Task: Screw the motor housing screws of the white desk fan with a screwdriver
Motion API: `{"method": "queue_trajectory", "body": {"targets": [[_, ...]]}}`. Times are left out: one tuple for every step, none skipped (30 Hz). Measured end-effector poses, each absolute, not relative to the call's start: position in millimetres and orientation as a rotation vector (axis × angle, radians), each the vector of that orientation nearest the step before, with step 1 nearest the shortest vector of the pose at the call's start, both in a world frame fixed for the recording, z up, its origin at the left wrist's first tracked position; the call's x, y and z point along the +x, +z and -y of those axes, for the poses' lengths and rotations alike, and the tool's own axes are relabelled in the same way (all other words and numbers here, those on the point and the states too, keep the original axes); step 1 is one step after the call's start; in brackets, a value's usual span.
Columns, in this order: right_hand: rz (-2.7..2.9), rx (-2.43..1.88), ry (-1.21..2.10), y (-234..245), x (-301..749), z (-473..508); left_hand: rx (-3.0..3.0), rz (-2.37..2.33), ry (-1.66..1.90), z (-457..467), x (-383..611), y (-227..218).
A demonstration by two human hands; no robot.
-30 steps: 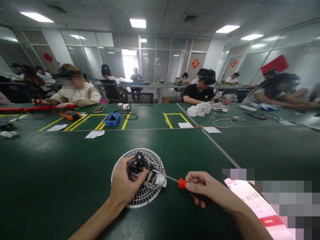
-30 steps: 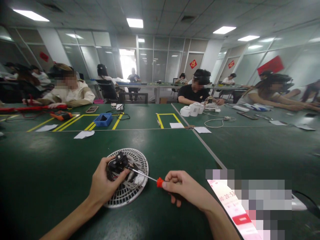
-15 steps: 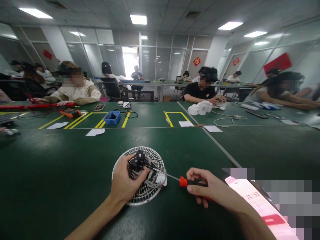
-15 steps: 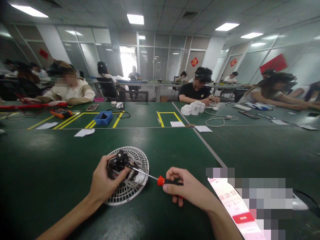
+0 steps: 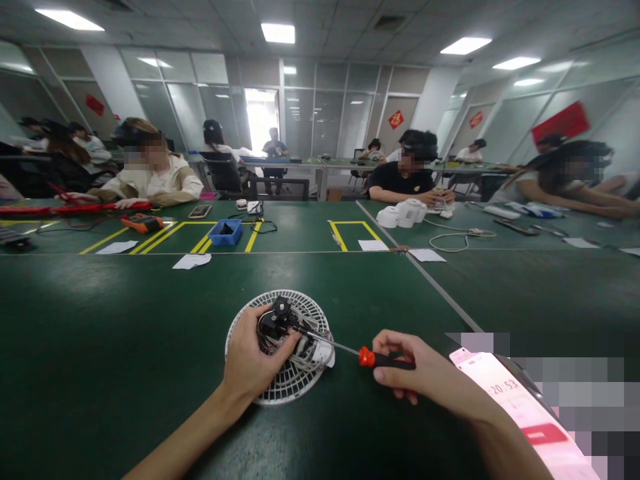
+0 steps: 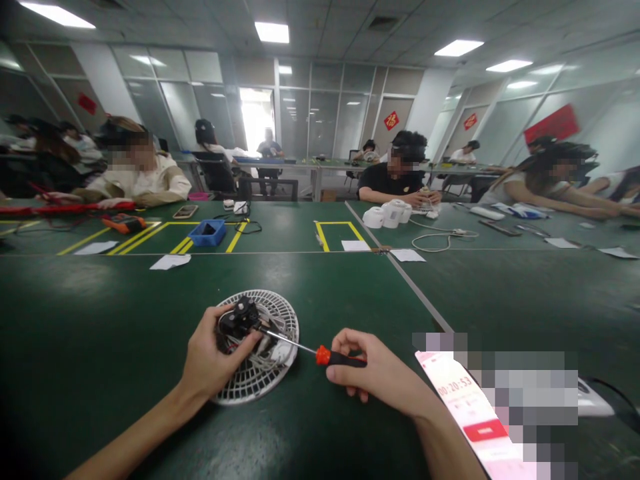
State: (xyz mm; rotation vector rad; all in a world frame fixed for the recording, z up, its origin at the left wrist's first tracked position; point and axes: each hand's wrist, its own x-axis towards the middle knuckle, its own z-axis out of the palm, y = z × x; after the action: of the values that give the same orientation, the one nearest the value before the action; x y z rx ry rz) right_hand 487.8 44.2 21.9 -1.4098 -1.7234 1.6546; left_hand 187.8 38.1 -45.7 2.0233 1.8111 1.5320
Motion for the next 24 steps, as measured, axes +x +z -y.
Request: {"method": "queue_trajectory", "body": {"targets": [[1.720,-1.406,1.674,20.7,487.7,-44.9,2.024,-1.810,1.534,-38.1,187.7,-45.8],[1.715,-1.402,1.692,19.3,487.4,-45.7,2.021,-1.810,1.535,-37.9,187.5,-45.8],[1.709,-1.400,1.710,17.9,487.1,-46.5,2.018,-1.810,1.532,-37.6,187.3,-45.8],[1.703,-1.402,1.727,16.8,486.7,-47.1,2.014,-1.811,1.528,-37.2,187.1,-45.8],[1.702,-1.405,1.739,16.2,486.3,-47.5,2.011,-1.811,1.523,-36.8,187.0,-45.7],[1.706,-1.409,1.744,16.2,486.0,-47.5,2.008,-1.812,1.520,-36.5,186.9,-45.7],[1.718,-1.413,1.741,16.9,485.7,-47.2,2.006,-1.815,1.522,-36.3,186.9,-45.8],[1.732,-1.418,1.729,18.1,485.7,-46.5,2.007,-1.817,1.523,-36.3,186.9,-45.9],[1.744,-1.422,1.705,19.5,486.0,-45.7,2.009,-1.819,1.524,-36.3,186.9,-46.1],[1.755,-1.425,1.674,21.0,486.5,-44.7,2.013,-1.821,1.525,-36.5,187.0,-46.3],[1.758,-1.428,1.642,22.4,487.1,-43.7,2.018,-1.823,1.524,-36.7,187.0,-46.4],[1.753,-1.429,1.616,23.4,487.8,-42.9,2.022,-1.826,1.524,-37.0,187.1,-46.5],[1.742,-1.424,1.602,24.1,488.3,-42.3,2.026,-1.828,1.524,-37.3,187.1,-46.5],[1.727,-1.413,1.600,24.5,488.7,-42.0,2.029,-1.829,1.524,-37.5,187.2,-46.5],[1.714,-1.398,1.609,24.5,488.9,-41.9,2.030,-1.830,1.529,-37.7,187.2,-46.3],[1.703,-1.382,1.626,24.3,488.9,-42.1,2.032,-1.829,1.532,-37.9,187.3,-46.2],[1.696,-1.372,1.651,24.0,488.8,-42.5,2.034,-1.827,1.534,-38.0,187.3,-46.0],[1.699,-1.369,1.676,23.7,488.7,-43.1,2.036,-1.827,1.536,-38.2,187.3,-45.8],[1.710,-1.371,1.697,23.3,488.5,-43.8,2.038,-1.826,1.537,-38.3,187.3,-45.8],[1.726,-1.378,1.707,22.8,488.4,-44.5,2.040,-1.825,1.537,-38.4,187.2,-45.7],[1.743,-1.384,1.710,22.4,488.4,-45.2,2.042,-1.824,1.534,-38.4,187.1,-45.7],[1.757,-1.390,1.707,22.0,488.4,-45.8,2.043,-1.823,1.532,-38.3,187.0,-45.7],[1.769,-1.392,1.697,21.6,488.5,-46.2,2.046,-1.820,1.530,-38.2,186.7,-45.7],[1.778,-1.395,1.680,21.4,488.6,-46.4,2.048,-1.817,1.528,-38.0,186.5,-45.7]]}}
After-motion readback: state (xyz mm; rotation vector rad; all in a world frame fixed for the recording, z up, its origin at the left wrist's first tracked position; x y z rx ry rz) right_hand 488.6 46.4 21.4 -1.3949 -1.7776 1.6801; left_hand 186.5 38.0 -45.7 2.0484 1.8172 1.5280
